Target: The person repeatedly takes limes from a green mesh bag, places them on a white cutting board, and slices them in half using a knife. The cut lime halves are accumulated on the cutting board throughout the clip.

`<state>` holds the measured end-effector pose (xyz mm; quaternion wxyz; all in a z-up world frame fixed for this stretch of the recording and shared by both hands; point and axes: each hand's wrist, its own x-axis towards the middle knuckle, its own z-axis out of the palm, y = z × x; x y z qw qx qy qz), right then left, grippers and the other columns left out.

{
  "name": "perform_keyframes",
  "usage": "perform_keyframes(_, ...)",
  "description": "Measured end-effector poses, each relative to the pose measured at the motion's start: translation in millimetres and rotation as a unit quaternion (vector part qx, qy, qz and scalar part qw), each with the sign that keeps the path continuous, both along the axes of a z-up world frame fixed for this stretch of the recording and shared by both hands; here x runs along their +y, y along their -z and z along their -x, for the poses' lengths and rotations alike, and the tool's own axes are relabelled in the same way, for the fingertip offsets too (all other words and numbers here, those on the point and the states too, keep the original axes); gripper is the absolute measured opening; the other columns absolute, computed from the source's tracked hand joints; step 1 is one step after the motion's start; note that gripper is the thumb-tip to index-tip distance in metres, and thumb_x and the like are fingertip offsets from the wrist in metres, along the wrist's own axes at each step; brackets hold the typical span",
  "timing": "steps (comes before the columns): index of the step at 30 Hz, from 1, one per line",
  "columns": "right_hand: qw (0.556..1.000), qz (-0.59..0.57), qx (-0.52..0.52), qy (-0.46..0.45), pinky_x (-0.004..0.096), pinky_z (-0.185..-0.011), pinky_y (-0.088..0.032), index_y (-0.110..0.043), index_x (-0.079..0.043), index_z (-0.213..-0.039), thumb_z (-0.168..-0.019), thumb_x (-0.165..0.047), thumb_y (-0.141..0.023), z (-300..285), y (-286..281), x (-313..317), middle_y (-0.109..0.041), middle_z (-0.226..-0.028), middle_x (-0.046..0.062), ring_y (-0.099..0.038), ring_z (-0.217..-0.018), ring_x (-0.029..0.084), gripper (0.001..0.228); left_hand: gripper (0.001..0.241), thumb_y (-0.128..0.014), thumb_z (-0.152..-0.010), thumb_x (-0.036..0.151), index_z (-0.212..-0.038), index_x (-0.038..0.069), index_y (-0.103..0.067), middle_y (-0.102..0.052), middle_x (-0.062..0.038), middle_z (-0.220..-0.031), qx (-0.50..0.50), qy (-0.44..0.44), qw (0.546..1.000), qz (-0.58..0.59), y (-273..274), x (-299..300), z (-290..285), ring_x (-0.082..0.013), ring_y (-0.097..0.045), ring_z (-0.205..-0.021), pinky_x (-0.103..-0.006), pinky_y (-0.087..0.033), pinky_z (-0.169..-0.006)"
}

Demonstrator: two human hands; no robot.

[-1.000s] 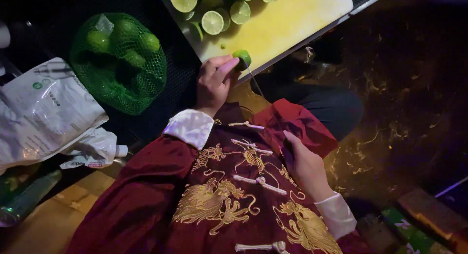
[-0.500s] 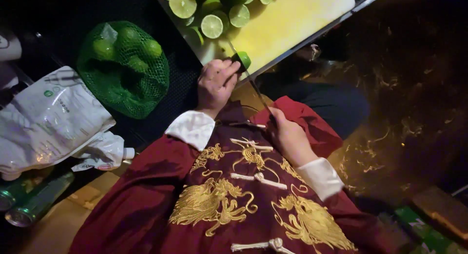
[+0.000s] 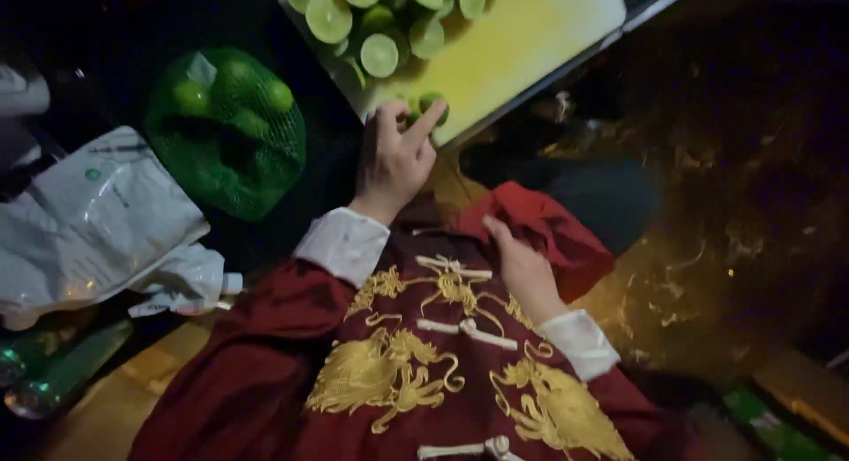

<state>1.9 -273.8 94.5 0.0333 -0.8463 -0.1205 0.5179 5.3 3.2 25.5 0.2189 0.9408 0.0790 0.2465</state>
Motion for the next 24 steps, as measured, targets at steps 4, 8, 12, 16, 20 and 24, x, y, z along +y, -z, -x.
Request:
perform_keyframes(4, 0.998, -0.017, -0.014, 0.053, 0.054, -0.102, -0.052, -0.026, -0.048, -0.155, -0.099, -0.038, -0.050, 15.0, -35.8, -19.0, -0.070, -0.126, 0.019, -0.066, -0.115, 0.045, 0.062, 0.054, -0.061, -0.085, 0.010, -0.137, 0.022, -0.066, -0.049, -0.008, -0.114, -0.003, 0.013, 0.999, 0.035, -1.4, -5.7, 4.6, -0.0270, -0.059, -0.101, -0.0409, -0.051, -0.094)
perform_keyframes(8, 0.987, -0.043, -0.094, 0.121, 0.062, -0.096, -0.052, -0.032, -0.032, -0.152, -0.101, -0.036, -0.052, 40.0, 2.1, -62.5, -0.071, -0.107, 0.033, -0.068, -0.103, 0.053, 0.055, 0.065, -0.063, -0.076, 0.011, -0.140, 0.018, -0.062, -0.049, -0.014, -0.124, 0.005, 0.008, 1.000, 0.020, -8.4, -8.0, -3.3, -0.0314, -0.054, -0.118, -0.0447, -0.044, -0.106)
perform_keyframes(12, 0.975, -0.077, -0.144, 0.148, 0.062, -0.092, -0.054, -0.038, -0.025, -0.146, -0.104, -0.035, -0.052, 26.6, -20.9, -41.1, -0.071, -0.107, 0.033, -0.068, -0.105, 0.052, 0.046, 0.067, -0.073, -0.080, 0.046, -0.141, 0.021, -0.062, -0.051, -0.010, -0.125, -0.019, -0.018, 0.998, -0.060, 14.6, -10.4, -16.3, -0.0297, -0.052, -0.117, -0.0459, -0.046, -0.094)
perform_keyframes(16, 0.974, -0.104, -0.103, 0.173, 0.066, -0.095, -0.051, -0.039, -0.024, -0.147, -0.104, -0.037, -0.050, 15.7, -31.0, -29.4, -0.070, -0.109, 0.037, -0.065, -0.106, 0.056, 0.046, 0.065, -0.045, -0.102, 0.065, -0.146, 0.018, -0.057, -0.058, -0.007, -0.121, -0.051, -0.031, 0.992, -0.114, 15.4, -7.7, -33.5, -0.0274, -0.058, -0.106, -0.0432, -0.048, -0.081)
perform_keyframes(20, 0.970, -0.116, -0.109, 0.183, 0.066, -0.095, -0.051, -0.041, -0.024, -0.147, -0.103, -0.036, -0.050, 10.5, -42.7, -24.7, -0.070, -0.109, 0.036, -0.064, -0.107, 0.056, 0.046, 0.059, -0.063, -0.094, 0.058, -0.137, 0.017, -0.063, -0.059, -0.002, -0.102, -0.077, -0.005, 0.987, -0.137, 28.3, -0.7, -46.5, -0.0230, -0.056, -0.085, -0.0389, -0.046, -0.066)
perform_keyframes(24, 0.956, -0.165, -0.170, 0.173, 0.047, -0.078, -0.051, -0.046, -0.016, -0.146, -0.101, -0.028, -0.056, 11.1, -20.6, -55.8, -0.074, -0.114, 0.022, -0.072, -0.093, 0.046, 0.048, 0.071, -0.089, -0.083, 0.047, -0.140, 0.015, -0.061, -0.067, -0.001, -0.111, 0.029, 0.033, 0.990, -0.132, -14.5, -1.9, -57.2, -0.0220, -0.055, -0.090, -0.0340, -0.049, -0.073)
